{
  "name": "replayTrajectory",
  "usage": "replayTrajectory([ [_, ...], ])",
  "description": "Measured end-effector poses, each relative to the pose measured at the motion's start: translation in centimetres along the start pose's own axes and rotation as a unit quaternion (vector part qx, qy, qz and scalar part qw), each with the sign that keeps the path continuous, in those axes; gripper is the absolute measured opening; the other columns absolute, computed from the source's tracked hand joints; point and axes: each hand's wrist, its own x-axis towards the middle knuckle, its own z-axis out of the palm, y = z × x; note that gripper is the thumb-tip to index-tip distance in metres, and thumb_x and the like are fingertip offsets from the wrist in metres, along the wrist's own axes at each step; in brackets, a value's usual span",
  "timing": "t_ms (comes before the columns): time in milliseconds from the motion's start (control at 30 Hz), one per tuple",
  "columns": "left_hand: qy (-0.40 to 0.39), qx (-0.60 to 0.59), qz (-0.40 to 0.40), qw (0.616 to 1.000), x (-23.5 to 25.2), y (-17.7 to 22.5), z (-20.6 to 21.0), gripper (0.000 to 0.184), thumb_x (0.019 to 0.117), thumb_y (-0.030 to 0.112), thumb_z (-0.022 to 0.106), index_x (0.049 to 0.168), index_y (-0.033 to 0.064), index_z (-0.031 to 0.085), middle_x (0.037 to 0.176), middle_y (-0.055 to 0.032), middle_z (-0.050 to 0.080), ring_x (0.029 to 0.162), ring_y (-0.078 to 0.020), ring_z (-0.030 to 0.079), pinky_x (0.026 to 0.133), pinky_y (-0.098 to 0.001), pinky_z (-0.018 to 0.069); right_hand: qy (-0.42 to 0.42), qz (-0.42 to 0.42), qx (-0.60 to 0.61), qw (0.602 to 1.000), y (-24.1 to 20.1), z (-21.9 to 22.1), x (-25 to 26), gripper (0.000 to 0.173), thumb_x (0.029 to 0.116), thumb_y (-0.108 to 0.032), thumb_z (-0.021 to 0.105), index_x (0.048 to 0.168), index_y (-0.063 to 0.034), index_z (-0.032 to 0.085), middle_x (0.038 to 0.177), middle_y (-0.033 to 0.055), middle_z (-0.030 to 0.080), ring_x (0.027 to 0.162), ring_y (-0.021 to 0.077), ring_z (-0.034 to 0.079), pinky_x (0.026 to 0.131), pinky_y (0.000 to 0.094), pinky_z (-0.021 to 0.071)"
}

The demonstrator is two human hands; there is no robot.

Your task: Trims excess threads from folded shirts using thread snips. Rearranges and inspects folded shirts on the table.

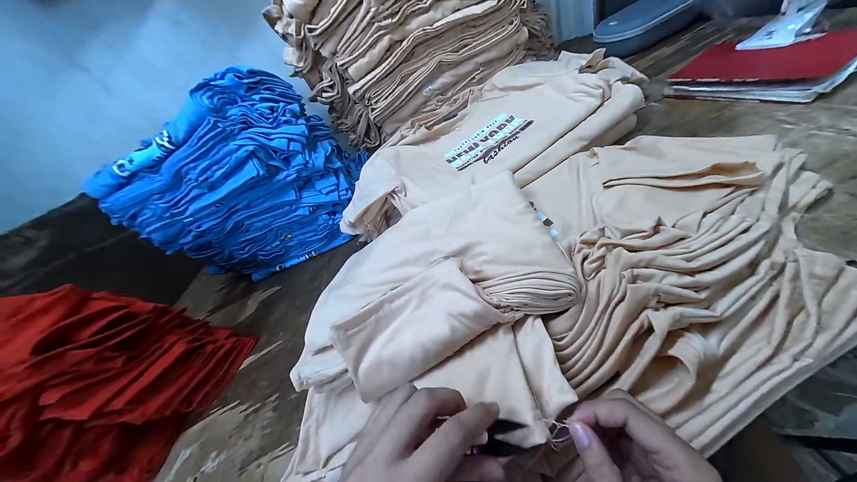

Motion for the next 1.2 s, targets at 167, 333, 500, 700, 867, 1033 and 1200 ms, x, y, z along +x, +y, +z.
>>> replayTrajectory([
  [167,-0.013,0.121,0.002,0.993,2.4,1.8,-0.4,0.026,0.1009,0.036,0.064,0.112,0.0174,0.079,0.097,-0.005,0.071,0.089,-0.0214,0.066,0.077,-0.0378,0.0535,0.003,-0.013,-0.003,1.0,-0.1,0.2,0.0,0.007,0.0952,-0.005,0.069,0.099,0.0,0.071,0.091,0.0043,0.067,0.075,0.0027,0.064,0.063,0.0172,0.0566],
  [333,-0.041,0.124,0.037,0.991,4.1,1.5,0.0,0.023,0.1009,0.038,0.062,0.101,0.0227,0.08,0.089,0.0008,0.07,0.082,-0.0171,0.066,0.07,-0.0344,0.0528,0.008,-0.023,-0.003,1.0,0.1,0.5,-0.2,0.007,0.0947,-0.005,0.069,0.099,0.0001,0.071,0.092,0.0047,0.067,0.076,0.0025,0.065,0.064,0.0164,0.0567],
  [500,-0.038,0.124,0.039,0.991,4.4,1.5,-0.8,0.022,0.1006,0.036,0.063,0.101,0.022,0.08,0.089,0.0005,0.07,0.084,-0.0176,0.066,0.071,-0.0366,0.0517,0.013,-0.019,-0.007,1.0,0.1,0.5,-0.1,0.007,0.0941,-0.005,0.069,0.098,0.0005,0.072,0.09,0.0047,0.066,0.076,0.0029,0.065,0.064,0.0162,0.0566],
  [700,-0.085,0.132,0.091,0.983,5.5,1.7,0.1,0.021,0.0989,0.035,0.063,0.097,0.0209,0.079,0.086,0.0002,0.07,0.081,-0.0191,0.066,0.071,-0.0369,0.054,0.017,-0.022,-0.001,1.0,0.0,1.0,-0.1,0.007,0.0943,-0.004,0.069,0.098,0.0013,0.071,0.091,0.005,0.066,0.075,0.0018,0.064,0.063,0.0153,0.0563],
  [867,-0.069,0.106,0.054,0.991,5.0,1.5,-0.4,0.019,0.0989,0.035,0.065,0.105,0.0208,0.077,0.093,-0.0002,0.07,0.088,-0.0197,0.066,0.073,-0.0395,0.0522,-0.035,-0.112,-0.088,0.989,0.5,-0.7,-0.6,0.015,0.0943,-0.025,0.07,0.091,-0.0109,0.074,0.092,0.0033,0.068,0.096,0.0103,0.062,0.086,0.0267,0.0502],
  [1033,-0.122,-0.046,-0.036,0.991,2.4,-0.1,1.1,0.029,0.0835,0.024,0.082,0.108,0.0115,0.074,0.09,-0.0068,0.067,0.082,-0.0192,0.066,0.073,-0.0384,0.0574,0.017,-0.246,-0.302,0.921,0.6,-0.6,-1.2,0.02,0.0896,-0.039,0.076,0.088,-0.0199,0.07,0.102,0.0013,0.067,0.107,0.0172,0.058,0.103,0.0354,0.04],
  [1200,-0.079,-0.195,-0.04,0.977,1.0,-2.0,1.0,0.011,0.0937,0.009,0.068,0.103,0.005,0.073,0.099,-0.006,0.069,0.086,-0.0088,0.066,0.072,-0.0246,0.0571,0.027,-0.225,-0.21,0.951,0.3,2.8,0.3,0.017,0.0928,-0.014,0.073,0.107,-0.0071,0.065,0.106,0.0089,0.068,0.104,0.0162,0.066,0.095,0.0298,0.0535],
])
